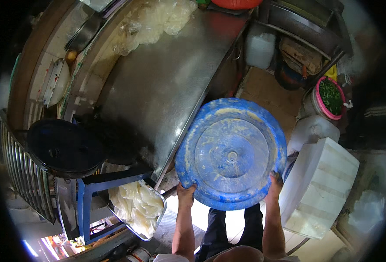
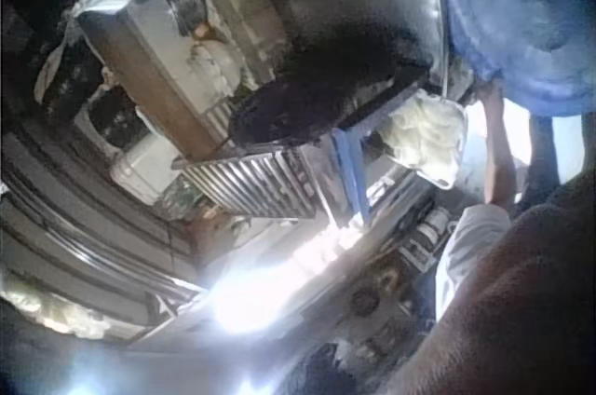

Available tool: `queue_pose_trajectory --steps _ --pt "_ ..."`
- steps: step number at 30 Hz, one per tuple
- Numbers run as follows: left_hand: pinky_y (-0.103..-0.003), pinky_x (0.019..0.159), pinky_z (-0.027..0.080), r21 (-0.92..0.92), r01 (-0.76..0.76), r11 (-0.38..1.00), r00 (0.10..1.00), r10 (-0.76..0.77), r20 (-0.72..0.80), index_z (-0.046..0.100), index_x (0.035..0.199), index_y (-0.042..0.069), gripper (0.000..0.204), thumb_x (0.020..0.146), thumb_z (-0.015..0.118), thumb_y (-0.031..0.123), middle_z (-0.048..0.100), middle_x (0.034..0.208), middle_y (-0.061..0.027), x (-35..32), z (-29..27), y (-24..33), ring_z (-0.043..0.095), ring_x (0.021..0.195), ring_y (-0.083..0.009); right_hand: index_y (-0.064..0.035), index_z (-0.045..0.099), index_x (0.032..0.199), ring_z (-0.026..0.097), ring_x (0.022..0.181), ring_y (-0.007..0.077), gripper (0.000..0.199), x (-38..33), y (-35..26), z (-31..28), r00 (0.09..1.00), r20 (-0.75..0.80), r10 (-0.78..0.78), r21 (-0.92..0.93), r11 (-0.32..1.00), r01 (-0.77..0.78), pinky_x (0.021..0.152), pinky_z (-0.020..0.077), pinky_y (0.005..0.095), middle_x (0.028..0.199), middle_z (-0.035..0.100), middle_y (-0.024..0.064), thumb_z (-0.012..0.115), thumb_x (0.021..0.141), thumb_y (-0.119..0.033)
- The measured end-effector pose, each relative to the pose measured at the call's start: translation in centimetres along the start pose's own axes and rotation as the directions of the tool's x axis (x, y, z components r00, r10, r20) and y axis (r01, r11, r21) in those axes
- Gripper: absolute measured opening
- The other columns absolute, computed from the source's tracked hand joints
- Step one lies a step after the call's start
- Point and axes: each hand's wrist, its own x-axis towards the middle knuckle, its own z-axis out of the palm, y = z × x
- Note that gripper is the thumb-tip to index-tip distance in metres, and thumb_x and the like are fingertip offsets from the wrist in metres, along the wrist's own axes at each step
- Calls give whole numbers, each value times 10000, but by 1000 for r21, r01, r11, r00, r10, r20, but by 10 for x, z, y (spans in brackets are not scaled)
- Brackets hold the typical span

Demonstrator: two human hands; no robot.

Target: The person scoops white powder into a large bowl, pours liquid from a bottle into a smaller bowl containing some of the powder, and then stirs the mixture with a utensil while adding water at a sink.

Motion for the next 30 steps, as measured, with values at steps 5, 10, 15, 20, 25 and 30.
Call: queue_pose_trajectory --steps 5,10,15,20,25,30 --pt "-350 947 378 -109 -75 991 997 74 -8 476 1199 29 565 653 601 -49 536 1119 -69 43 -13 -24 521 1025 -216 -15 588 1049 554 915 192 429 56 6 70 996 71 -50 -162 985 61 805 438 337 1023 600 60 716 703 -233" --pt "-362 968 358 138 -184 973 966 205 -159 425 1230 10 529 749 645 15 521 1181 -107 61 -21 -9 517 1026 -234 -14 599 1039 567 862 180 473 47 12 123 986 147 -84 -132 986 103 789 437 306 997 623 52 756 658 -247" --pt "-427 1028 315 -336 -36 941 990 -11 -139 480 1231 97 416 892 561 326 520 1248 -86 56 -16 -12 481 1136 -218 26 466 1118 580 919 320 646 -7 0 241 963 -77 -260 -442 874 201 812 456 419 1022 592 184 767 674 -332" --pt "-493 1054 273 -475 346 809 935 -257 245 571 1128 138 487 920 379 534 448 1342 -81 6 -35 -61 356 1273 -343 52 466 1078 588 892 390 716 -13 1 338 981 -80 -174 -512 852 110 796 460 444 970 592 246 764 643 -432" --pt "-434 968 383 -422 498 757 859 -498 121 491 1133 72 370 941 440 384 445 1315 -130 -30 -34 -73 445 1182 -313 89 325 1274 432 1171 407 781 8 39 393 980 168 -107 -362 918 162 990 340 421 1267 410 300 587 801 -476" --pt "-411 895 447 -216 627 748 777 -619 115 490 1100 64 266 896 535 228 531 1209 -142 -29 -42 -104 517 1098 -319 64 318 1332 407 1218 397 762 30 43 375 873 482 -74 -325 910 257 1029 316 415 1305 398 302 459 869 -525"
